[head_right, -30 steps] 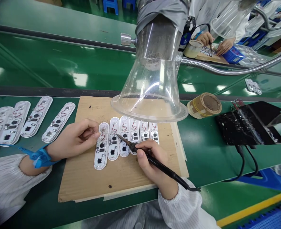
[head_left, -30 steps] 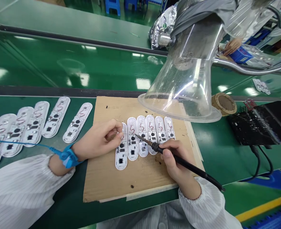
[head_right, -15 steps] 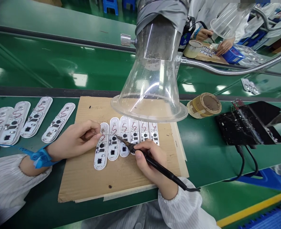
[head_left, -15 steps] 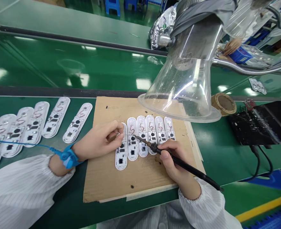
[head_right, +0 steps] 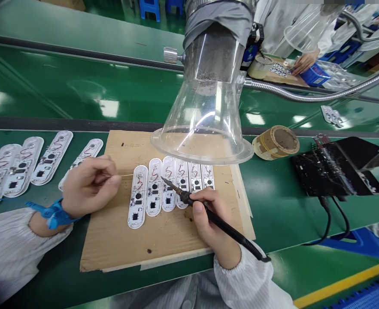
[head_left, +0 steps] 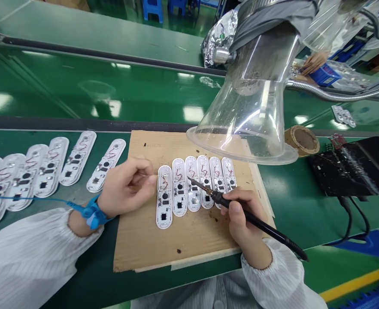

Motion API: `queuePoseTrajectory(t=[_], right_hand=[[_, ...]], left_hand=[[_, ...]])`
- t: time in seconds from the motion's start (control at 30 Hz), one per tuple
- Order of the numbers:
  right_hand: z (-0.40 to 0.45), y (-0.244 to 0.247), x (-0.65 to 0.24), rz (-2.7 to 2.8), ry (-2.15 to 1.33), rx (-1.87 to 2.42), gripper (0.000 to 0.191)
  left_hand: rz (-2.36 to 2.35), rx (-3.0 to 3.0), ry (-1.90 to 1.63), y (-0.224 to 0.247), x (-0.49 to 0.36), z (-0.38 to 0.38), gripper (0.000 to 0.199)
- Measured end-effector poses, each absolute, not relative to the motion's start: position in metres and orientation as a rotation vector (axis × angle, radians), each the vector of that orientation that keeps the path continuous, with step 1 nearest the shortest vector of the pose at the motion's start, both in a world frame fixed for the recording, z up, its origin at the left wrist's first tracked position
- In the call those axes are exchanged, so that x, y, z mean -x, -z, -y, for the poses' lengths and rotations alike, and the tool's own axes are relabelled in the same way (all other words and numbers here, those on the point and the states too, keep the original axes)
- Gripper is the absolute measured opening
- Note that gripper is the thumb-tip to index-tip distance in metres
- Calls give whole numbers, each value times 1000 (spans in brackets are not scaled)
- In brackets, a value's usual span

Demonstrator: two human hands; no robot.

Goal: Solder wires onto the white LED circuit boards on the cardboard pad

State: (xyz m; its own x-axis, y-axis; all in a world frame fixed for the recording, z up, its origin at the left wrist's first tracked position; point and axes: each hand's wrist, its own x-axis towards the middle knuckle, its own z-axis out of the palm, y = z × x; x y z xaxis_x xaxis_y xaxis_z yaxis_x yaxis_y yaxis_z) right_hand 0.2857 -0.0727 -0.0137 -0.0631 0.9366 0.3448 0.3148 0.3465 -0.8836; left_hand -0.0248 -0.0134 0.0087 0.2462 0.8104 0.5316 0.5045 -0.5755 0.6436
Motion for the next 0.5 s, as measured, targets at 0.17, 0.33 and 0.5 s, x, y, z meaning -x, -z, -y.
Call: queuePoseTrajectory(t=[0.17,0.33,0.5], right_hand=[[74,13,-287,1586,-761,1186,6],[75,12,-283,1609,-811,1201,5],[76,16,-277,1652,-910,1164,8]], left_hand=[[-1043,-2271,-1032,-5,29,11,14],[-1076,-2263,-911,-4,30,10,9],[-1089,-2254,-841,-6,26,8,9]])
